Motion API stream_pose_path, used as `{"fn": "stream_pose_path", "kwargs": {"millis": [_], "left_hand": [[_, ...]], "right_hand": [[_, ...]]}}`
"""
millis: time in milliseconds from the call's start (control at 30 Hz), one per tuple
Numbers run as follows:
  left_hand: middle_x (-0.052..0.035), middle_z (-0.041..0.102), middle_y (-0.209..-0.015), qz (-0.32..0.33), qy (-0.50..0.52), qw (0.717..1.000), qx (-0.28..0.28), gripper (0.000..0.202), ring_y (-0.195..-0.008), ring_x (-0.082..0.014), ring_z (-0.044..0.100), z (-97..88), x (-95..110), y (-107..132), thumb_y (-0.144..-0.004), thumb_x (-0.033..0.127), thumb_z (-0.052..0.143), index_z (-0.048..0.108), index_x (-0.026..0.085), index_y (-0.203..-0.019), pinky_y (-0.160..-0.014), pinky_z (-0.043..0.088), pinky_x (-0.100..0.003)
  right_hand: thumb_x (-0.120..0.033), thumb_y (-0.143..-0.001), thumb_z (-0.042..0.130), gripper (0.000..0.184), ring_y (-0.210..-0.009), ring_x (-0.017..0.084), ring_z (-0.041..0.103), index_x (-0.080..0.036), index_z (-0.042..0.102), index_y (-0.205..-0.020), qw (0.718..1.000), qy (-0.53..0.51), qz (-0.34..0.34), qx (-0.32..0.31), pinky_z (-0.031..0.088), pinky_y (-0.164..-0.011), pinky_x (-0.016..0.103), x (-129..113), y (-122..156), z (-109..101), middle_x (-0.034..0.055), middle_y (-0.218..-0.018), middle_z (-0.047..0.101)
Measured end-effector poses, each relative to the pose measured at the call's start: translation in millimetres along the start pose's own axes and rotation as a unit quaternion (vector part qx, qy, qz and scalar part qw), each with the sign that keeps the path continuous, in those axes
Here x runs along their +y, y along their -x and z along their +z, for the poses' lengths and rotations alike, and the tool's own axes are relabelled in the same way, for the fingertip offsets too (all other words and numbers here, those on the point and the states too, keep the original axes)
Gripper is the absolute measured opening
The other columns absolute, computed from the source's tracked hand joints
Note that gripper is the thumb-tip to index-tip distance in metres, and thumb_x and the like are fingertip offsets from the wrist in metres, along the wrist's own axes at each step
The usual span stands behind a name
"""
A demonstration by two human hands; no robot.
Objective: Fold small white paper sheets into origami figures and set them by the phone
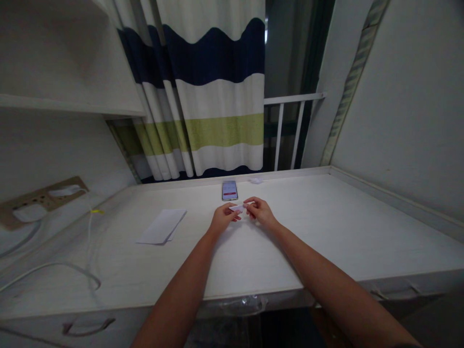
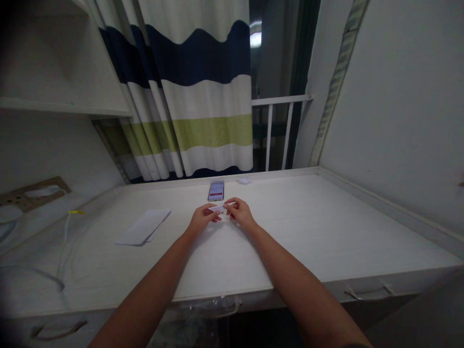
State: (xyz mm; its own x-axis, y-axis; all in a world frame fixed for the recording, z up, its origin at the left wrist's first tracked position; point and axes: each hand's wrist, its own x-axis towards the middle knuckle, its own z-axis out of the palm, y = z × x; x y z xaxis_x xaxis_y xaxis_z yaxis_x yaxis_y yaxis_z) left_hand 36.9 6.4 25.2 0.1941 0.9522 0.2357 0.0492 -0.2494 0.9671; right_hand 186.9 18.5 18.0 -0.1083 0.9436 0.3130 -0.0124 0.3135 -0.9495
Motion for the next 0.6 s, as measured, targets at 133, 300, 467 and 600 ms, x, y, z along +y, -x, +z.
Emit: {"fn": "stream_pose_path", "kwargs": {"millis": [133,300,467,600], "left_hand": [[-0.0058,0.064,-0.069,0.005,0.004,0.999,-0.041,0.039,-0.06,-0.0162,0.061,-0.3,-1.7,-0.2,-0.052,0.039,0.069,0.06,0.012,-0.078,-0.053,0.046,-0.025],[-0.0084,0.064,-0.079,0.006,0.014,0.998,-0.058,0.04,-0.068,-0.0179,0.061,-0.8,-0.6,-0.1,-0.06,0.047,0.06,0.062,0.012,-0.081,-0.055,0.047,-0.026],[-0.0083,0.064,-0.076,0.013,-0.01,0.999,-0.043,0.039,-0.065,-0.0174,0.06,-1.3,-0.6,-0.9,-0.062,0.048,0.058,0.063,0.012,-0.077,-0.048,0.044,-0.023],[-0.0076,0.063,-0.074,0.03,-0.033,0.998,-0.044,0.034,-0.061,-0.0148,0.058,-1.6,-2.8,-1.8,-0.058,0.039,0.064,0.063,0.012,-0.078,-0.045,0.041,-0.021]], "right_hand": [[-0.043,-0.058,0.061,0.033,-0.036,0.009,0.05,-0.017,0.051,-0.075,0.999,-0.045,0.004,-0.014,0.036,-0.037,0.02,1.0,0.2,1.0,-0.005,-0.047,0.055],[-0.042,-0.06,0.061,0.031,-0.049,0.012,0.058,-0.019,0.049,-0.077,0.998,-0.056,-0.017,-0.016,0.043,-0.046,0.022,-1.1,2.2,1.3,-0.0049,-0.051,0.055],[-0.04,-0.061,0.061,0.03,-0.054,0.012,0.059,-0.019,0.048,-0.079,0.999,-0.038,-0.022,-0.02,0.043,-0.048,0.023,-3.7,4.2,1.6,-0.0045,-0.058,0.055],[-0.036,-0.06,0.062,0.033,-0.053,0.01,0.057,-0.02,0.048,-0.084,0.999,-0.027,-0.031,-0.032,0.042,-0.047,0.021,-3.6,5.0,2.6,-0.0047,-0.061,0.053]]}}
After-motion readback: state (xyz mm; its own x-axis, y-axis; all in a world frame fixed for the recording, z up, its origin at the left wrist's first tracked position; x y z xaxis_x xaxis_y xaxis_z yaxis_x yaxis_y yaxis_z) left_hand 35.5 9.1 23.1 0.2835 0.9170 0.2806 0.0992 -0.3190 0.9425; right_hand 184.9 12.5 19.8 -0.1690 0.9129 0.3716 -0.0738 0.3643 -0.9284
